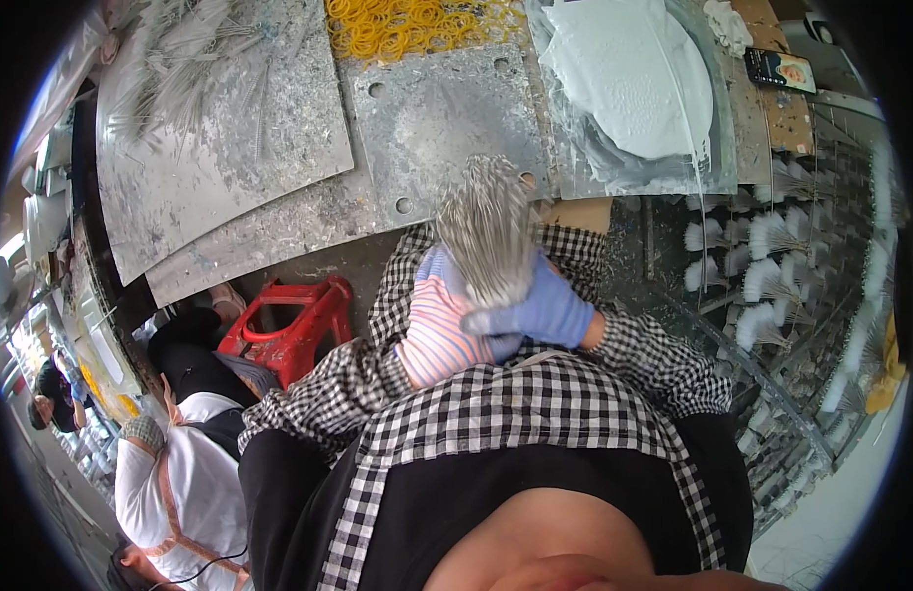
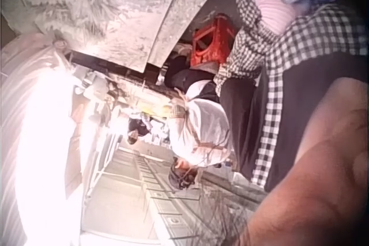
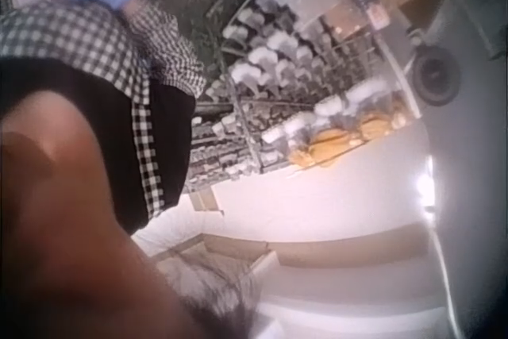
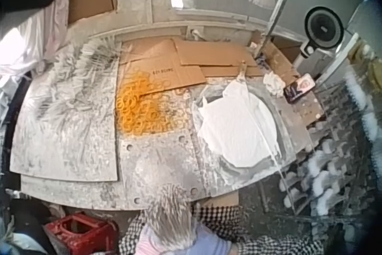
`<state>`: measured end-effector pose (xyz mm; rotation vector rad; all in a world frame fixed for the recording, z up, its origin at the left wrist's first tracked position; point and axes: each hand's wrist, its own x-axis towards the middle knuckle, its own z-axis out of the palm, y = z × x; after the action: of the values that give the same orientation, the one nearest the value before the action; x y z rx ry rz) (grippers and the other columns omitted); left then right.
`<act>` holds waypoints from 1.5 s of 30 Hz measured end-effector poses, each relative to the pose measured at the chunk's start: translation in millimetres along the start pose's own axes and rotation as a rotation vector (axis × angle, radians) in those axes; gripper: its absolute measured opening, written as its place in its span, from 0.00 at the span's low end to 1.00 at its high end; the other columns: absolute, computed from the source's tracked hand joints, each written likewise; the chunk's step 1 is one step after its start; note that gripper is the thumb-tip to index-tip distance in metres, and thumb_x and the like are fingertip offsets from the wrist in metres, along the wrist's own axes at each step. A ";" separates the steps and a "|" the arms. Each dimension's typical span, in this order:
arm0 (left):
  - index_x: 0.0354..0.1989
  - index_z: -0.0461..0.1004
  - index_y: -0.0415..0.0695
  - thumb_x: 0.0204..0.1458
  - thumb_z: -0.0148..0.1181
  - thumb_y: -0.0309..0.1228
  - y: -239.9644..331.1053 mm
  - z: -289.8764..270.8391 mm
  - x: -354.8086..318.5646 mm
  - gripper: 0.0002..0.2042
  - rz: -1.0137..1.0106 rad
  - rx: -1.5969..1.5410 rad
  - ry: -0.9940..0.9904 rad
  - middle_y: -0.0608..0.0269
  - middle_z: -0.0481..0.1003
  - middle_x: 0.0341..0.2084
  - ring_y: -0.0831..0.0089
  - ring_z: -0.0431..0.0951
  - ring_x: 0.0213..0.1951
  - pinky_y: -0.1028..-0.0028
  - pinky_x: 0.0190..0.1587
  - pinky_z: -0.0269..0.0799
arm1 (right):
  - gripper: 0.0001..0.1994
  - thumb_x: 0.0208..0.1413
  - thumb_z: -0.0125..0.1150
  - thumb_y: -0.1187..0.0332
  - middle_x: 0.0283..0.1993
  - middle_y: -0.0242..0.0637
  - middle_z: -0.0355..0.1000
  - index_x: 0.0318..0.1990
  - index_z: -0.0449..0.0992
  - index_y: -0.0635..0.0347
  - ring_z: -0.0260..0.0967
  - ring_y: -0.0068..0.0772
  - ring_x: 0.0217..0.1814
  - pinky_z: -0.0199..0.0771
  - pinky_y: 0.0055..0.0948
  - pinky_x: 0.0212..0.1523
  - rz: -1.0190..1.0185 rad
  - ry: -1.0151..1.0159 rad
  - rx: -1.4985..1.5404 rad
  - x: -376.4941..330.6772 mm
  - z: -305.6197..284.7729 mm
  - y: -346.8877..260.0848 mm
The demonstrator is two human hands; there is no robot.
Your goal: Bundling plastic bristles with rubber bands and dipping the base into white adhesive paste.
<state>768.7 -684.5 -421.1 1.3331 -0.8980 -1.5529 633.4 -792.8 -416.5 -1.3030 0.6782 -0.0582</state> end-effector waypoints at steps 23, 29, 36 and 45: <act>0.45 0.79 0.43 0.35 0.72 0.26 159.6 -66.7 75.5 0.22 0.685 0.297 -0.081 0.59 0.80 0.30 0.60 0.84 0.37 0.69 0.47 0.78 | 0.34 0.44 0.72 0.65 0.62 0.42 0.69 0.62 0.69 0.61 0.64 0.43 0.69 0.61 0.42 0.70 -0.760 0.099 -0.584 89.9 -64.1 -92.6; 0.37 0.78 0.41 0.41 0.69 0.24 103.6 -68.4 132.6 0.13 0.741 0.133 0.534 0.61 0.79 0.30 0.62 0.81 0.34 0.69 0.42 0.76 | 0.35 0.47 0.64 0.51 0.66 0.41 0.65 0.64 0.69 0.55 0.60 0.42 0.71 0.46 0.46 0.75 -0.470 0.589 -1.163 129.2 -48.5 -51.7; 0.39 0.75 0.41 0.42 0.71 0.19 77.6 -85.7 138.1 0.15 0.550 0.055 0.422 0.63 0.79 0.32 0.76 0.80 0.37 0.71 0.42 0.77 | 0.29 0.57 0.55 0.53 0.65 0.45 0.67 0.64 0.69 0.58 0.59 0.44 0.72 0.48 0.46 0.75 -0.491 0.544 -1.355 120.3 -52.8 -44.8; 0.39 0.75 0.43 0.39 0.74 0.24 113.7 -85.3 129.6 0.17 0.978 0.713 0.401 0.58 0.80 0.34 0.63 0.80 0.43 0.69 0.51 0.75 | 0.37 0.58 0.56 0.40 0.65 0.51 0.67 0.68 0.66 0.57 0.61 0.50 0.70 0.61 0.43 0.70 -0.980 0.230 -1.138 107.2 -17.7 -191.1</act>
<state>865.6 -844.5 -376.2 1.2647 -1.5805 -0.1941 774.0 -907.6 -292.5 -2.6688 0.1449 -0.7071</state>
